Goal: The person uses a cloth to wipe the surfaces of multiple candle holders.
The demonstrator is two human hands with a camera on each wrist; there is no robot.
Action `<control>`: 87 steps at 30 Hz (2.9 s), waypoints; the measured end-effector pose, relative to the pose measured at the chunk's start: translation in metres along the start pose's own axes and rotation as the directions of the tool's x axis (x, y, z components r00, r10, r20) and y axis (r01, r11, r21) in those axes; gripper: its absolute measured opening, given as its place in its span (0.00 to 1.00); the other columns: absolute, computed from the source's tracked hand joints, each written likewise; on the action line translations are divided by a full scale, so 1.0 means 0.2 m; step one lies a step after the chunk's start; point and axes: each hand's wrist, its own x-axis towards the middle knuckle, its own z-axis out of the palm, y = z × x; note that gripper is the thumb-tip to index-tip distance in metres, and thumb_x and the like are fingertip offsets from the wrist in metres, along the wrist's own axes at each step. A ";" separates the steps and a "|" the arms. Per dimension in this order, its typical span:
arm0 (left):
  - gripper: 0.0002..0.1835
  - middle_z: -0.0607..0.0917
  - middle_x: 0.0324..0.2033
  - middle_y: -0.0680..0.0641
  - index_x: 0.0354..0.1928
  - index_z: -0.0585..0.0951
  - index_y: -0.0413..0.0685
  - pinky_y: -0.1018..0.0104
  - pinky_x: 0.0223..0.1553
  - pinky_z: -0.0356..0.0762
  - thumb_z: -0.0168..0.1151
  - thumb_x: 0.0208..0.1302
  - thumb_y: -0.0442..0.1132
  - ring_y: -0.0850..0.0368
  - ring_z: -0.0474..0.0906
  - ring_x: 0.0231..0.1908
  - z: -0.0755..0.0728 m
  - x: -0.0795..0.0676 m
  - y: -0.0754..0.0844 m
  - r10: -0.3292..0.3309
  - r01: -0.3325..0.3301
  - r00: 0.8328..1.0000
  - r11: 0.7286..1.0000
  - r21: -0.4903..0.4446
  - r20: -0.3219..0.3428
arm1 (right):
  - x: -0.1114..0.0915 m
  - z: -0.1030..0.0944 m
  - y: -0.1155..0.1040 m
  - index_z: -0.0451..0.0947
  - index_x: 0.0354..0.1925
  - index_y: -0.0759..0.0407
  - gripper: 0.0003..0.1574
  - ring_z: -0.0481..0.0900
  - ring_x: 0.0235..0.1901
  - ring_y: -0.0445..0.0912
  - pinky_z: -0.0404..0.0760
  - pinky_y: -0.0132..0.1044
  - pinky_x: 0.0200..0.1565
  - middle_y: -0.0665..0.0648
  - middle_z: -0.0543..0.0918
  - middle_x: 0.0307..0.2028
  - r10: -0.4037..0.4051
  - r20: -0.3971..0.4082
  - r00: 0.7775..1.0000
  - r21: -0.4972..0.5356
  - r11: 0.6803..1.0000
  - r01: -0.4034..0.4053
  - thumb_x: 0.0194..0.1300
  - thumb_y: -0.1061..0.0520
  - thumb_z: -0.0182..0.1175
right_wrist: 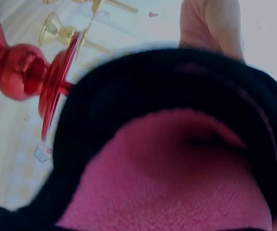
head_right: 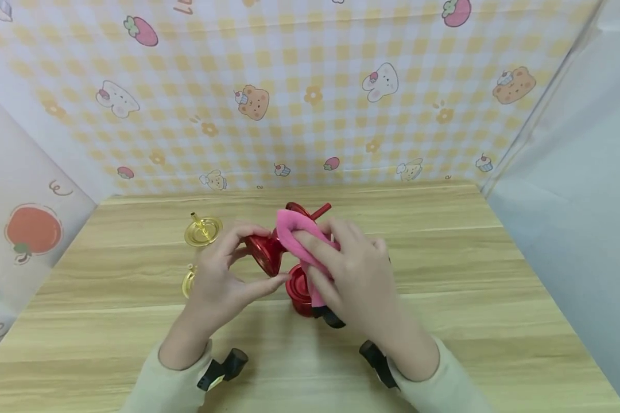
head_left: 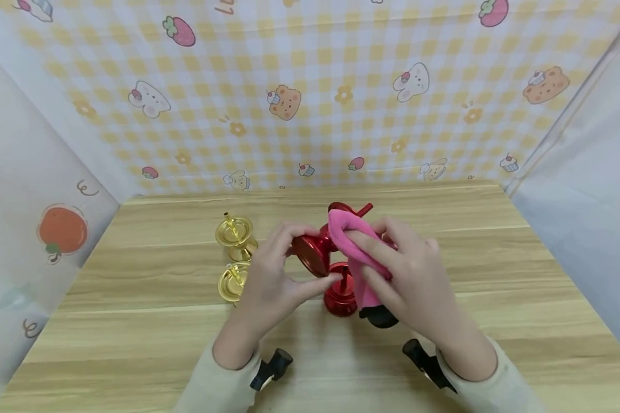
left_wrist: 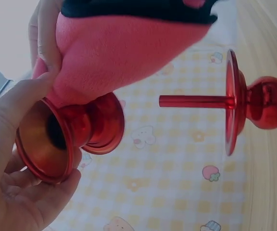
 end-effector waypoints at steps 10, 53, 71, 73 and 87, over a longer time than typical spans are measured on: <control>0.31 0.83 0.42 0.49 0.49 0.77 0.40 0.75 0.45 0.82 0.83 0.43 0.39 0.62 0.80 0.40 0.00 0.00 -0.01 0.061 -0.068 0.995 0.992 0.102 0.077 | 0.08 -0.07 0.11 0.86 0.47 0.61 0.23 0.73 0.30 0.37 0.74 0.26 0.25 0.51 0.78 0.36 0.045 0.218 0.975 0.411 0.902 -0.134 0.54 0.75 0.62; 0.36 0.81 0.46 0.45 0.52 0.72 0.39 0.68 0.47 0.85 0.83 0.40 0.34 0.57 0.81 0.45 0.01 0.00 -0.05 0.155 -0.111 0.955 0.978 -0.177 0.255 | 0.41 -0.28 0.28 0.86 0.44 0.27 0.22 0.64 0.40 0.37 0.55 0.49 0.39 0.36 0.84 0.50 -0.272 0.598 0.754 0.142 0.962 0.235 0.59 0.58 0.71; 0.38 0.79 0.46 0.38 0.50 0.71 0.33 0.59 0.50 0.86 0.84 0.36 0.29 0.50 0.79 0.50 0.00 0.00 -0.01 0.317 -0.198 0.928 0.864 -0.464 0.194 | 0.32 -0.10 0.44 0.89 0.42 0.49 0.27 0.71 0.54 0.46 0.72 0.36 0.61 0.51 0.86 0.52 -0.505 0.447 0.738 0.764 0.644 -0.022 0.60 0.78 0.59; 0.38 0.78 0.47 0.37 0.50 0.71 0.33 0.59 0.50 0.86 0.84 0.35 0.28 0.49 0.77 0.51 0.01 0.00 0.00 0.318 -0.197 0.929 0.861 -0.469 0.192 | 0.30 -0.09 0.45 0.88 0.43 0.50 0.26 0.71 0.55 0.48 0.71 0.38 0.62 0.51 0.85 0.53 -0.490 0.460 0.740 0.790 0.606 -0.090 0.61 0.77 0.57; 0.36 0.73 0.45 0.36 0.48 0.70 0.29 0.57 0.52 0.85 0.83 0.39 0.31 0.50 0.73 0.50 -0.02 0.00 0.02 0.315 -0.238 0.947 0.813 -0.531 0.059 | 0.20 0.09 0.47 0.85 0.51 0.58 0.26 0.78 0.56 0.50 0.79 0.41 0.59 0.56 0.82 0.57 -0.549 0.392 0.738 0.919 0.275 -0.284 0.67 0.77 0.51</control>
